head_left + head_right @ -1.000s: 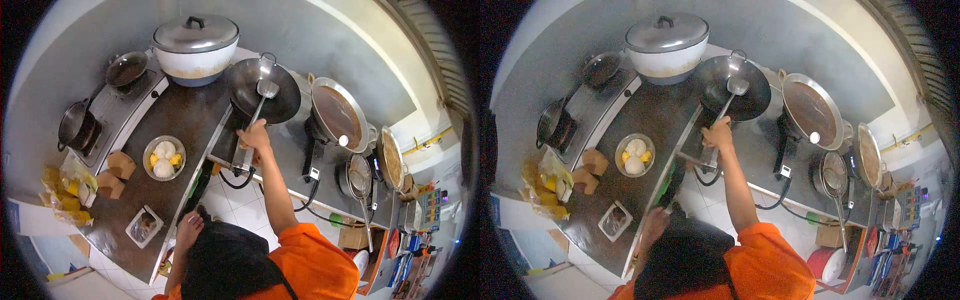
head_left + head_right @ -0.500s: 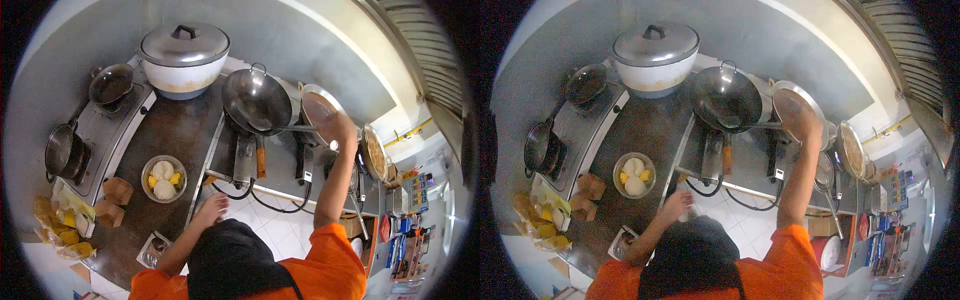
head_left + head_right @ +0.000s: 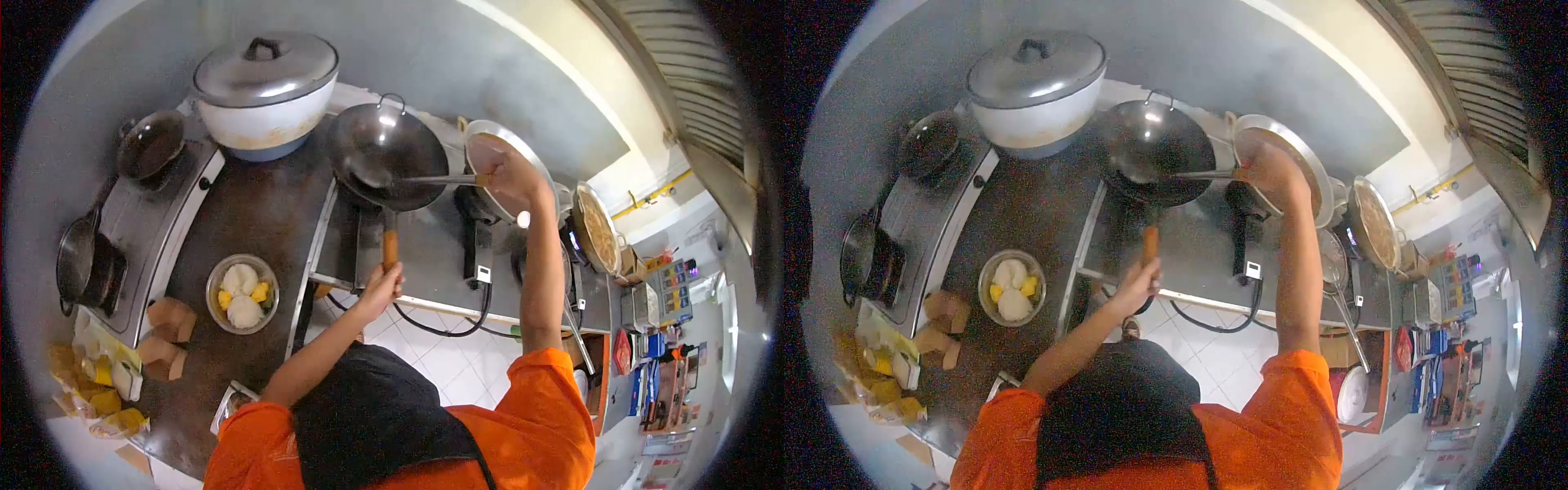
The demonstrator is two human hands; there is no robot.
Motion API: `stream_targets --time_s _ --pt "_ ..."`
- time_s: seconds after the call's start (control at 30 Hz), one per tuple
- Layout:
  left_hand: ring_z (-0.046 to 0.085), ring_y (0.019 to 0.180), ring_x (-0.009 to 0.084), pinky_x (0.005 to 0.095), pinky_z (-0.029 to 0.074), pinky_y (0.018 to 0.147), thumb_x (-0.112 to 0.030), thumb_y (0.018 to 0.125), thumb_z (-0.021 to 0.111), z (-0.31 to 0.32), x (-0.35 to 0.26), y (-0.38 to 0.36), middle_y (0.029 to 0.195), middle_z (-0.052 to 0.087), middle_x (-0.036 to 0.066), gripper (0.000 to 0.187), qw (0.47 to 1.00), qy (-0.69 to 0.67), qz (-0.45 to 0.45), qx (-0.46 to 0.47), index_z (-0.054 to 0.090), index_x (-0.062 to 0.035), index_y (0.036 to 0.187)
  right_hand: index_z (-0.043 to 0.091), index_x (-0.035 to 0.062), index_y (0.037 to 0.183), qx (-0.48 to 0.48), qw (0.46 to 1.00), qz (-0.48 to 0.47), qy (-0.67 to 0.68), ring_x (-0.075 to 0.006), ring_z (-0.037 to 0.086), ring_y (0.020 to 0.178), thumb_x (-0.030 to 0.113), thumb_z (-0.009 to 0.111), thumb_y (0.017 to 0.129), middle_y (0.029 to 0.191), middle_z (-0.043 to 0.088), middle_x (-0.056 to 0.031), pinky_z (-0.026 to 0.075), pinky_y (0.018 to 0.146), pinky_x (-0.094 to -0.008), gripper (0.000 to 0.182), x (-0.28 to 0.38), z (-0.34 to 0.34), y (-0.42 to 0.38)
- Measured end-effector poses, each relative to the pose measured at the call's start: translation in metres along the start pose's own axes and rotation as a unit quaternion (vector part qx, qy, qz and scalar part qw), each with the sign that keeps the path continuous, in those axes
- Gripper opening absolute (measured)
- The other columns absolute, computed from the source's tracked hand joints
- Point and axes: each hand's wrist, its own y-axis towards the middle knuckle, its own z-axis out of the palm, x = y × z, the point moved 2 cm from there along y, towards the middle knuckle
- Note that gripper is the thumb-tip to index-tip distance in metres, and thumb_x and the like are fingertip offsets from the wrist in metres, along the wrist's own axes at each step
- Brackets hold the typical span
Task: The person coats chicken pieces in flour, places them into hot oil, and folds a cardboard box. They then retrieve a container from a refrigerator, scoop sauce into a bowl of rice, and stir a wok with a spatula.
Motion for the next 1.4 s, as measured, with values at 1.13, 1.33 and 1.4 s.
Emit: stream_targets --time_s 1.13,1.33,1.4 --pt "0.063 0.082 0.0416 0.0478 0.05 0.073 -0.033 0.094 0.052 -0.106 0.101 0.007 0.088 0.064 0.025 0.038 0.667 0.704 0.136 -0.203 0.063 0.004 0.094 0.053 0.0032 0.064 0.117 0.788 0.196 0.572 -0.0079 0.042 0.05 0.034 0.069 0.084 0.052 0.044 0.0017 0.034 0.044 -0.0294 0.04 0.031 0.222 -0.131" --pt "0.064 0.076 0.0384 0.0461 0.05 0.066 -0.021 0.095 0.042 -0.096 0.106 0.009 0.078 0.064 0.022 0.032 0.614 0.778 0.012 -0.132 0.063 0.0015 0.085 0.053 -0.0001 0.065 0.087 0.77 0.215 0.595 -0.0109 0.044 0.051 0.035 0.071 0.082 0.053 0.047 -0.0033 0.037 0.046 -0.0333 0.043 0.026 0.262 -0.155" --pt "0.064 0.071 0.0391 0.0458 0.05 0.064 -0.026 0.098 0.038 -0.108 0.12 0.013 0.076 0.064 0.022 0.041 0.612 0.773 0.063 -0.154 0.062 0.0024 0.08 0.053 -0.0016 0.065 0.064 0.792 0.193 0.575 -0.0127 0.043 0.051 0.036 0.071 0.082 0.053 0.046 -0.0064 0.037 0.047 -0.0347 0.045 0.021 0.272 -0.158"
